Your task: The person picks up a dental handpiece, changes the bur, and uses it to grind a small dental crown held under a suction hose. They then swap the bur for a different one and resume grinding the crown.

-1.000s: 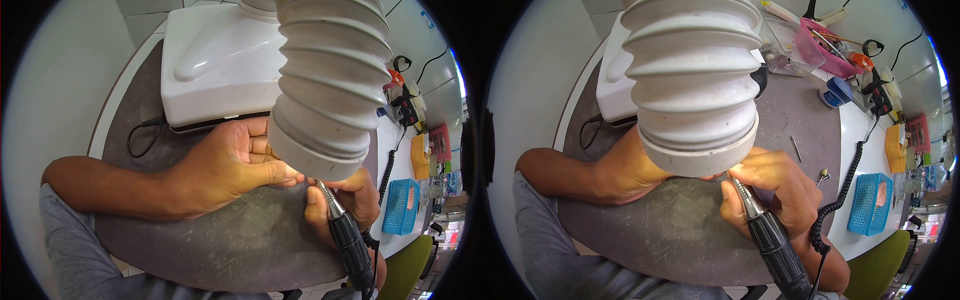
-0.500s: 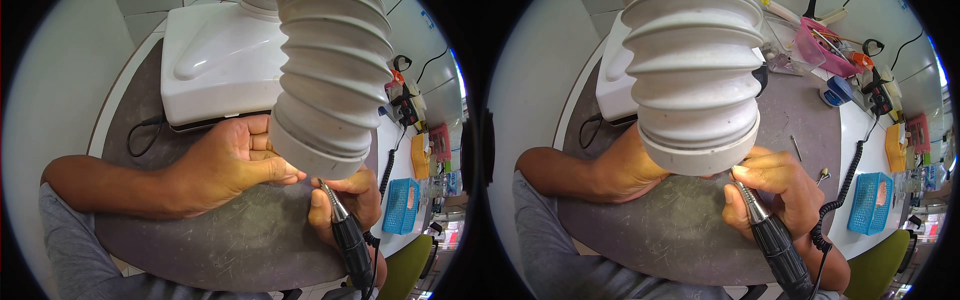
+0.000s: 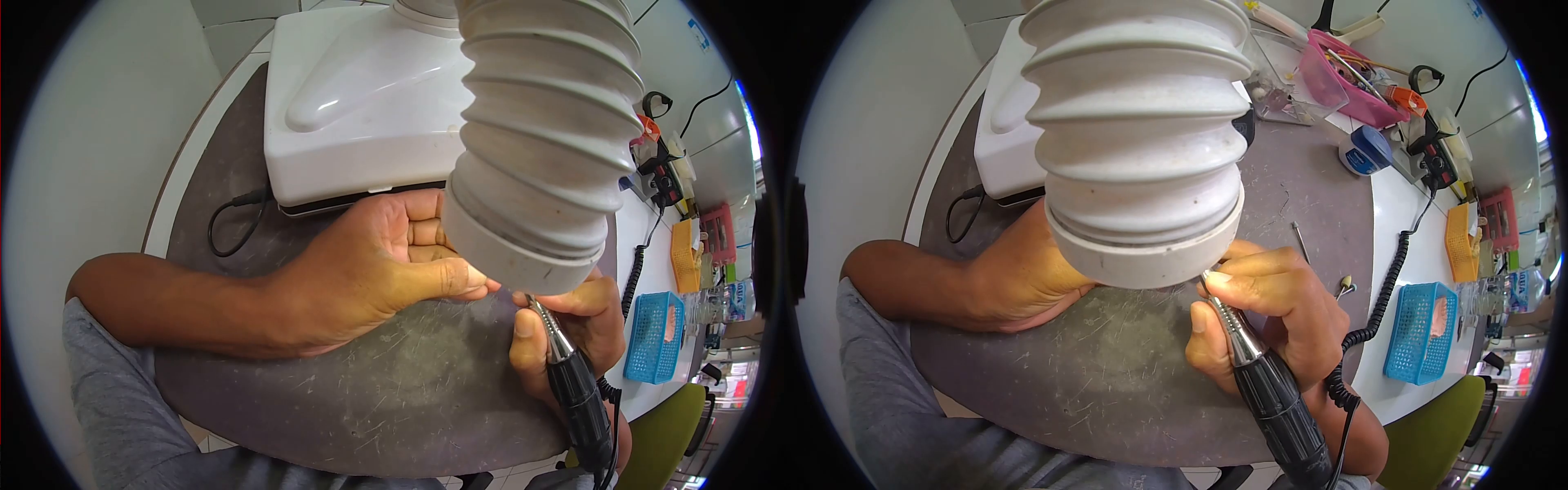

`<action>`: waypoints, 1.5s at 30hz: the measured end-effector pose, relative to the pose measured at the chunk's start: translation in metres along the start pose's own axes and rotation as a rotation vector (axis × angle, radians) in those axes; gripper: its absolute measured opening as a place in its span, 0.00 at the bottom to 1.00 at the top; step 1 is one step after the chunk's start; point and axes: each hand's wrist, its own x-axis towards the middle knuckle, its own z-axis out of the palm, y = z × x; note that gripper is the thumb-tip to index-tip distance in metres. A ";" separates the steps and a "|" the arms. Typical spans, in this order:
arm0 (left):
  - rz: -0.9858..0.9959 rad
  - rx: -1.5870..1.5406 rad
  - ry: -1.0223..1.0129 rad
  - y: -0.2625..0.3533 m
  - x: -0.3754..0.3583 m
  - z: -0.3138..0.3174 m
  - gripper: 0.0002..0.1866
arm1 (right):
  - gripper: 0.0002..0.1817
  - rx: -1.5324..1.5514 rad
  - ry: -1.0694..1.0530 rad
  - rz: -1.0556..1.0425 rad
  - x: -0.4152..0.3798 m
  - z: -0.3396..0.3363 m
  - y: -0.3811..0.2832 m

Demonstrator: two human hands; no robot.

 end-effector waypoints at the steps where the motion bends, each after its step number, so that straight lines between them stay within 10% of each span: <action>1: 0.014 0.017 0.019 0.000 0.000 0.000 0.18 | 0.14 0.026 -0.002 -0.008 0.001 0.000 0.000; 45: 0.020 -0.002 0.012 0.001 -0.001 0.001 0.16 | 0.14 -0.028 -0.016 0.018 -0.001 0.002 -0.006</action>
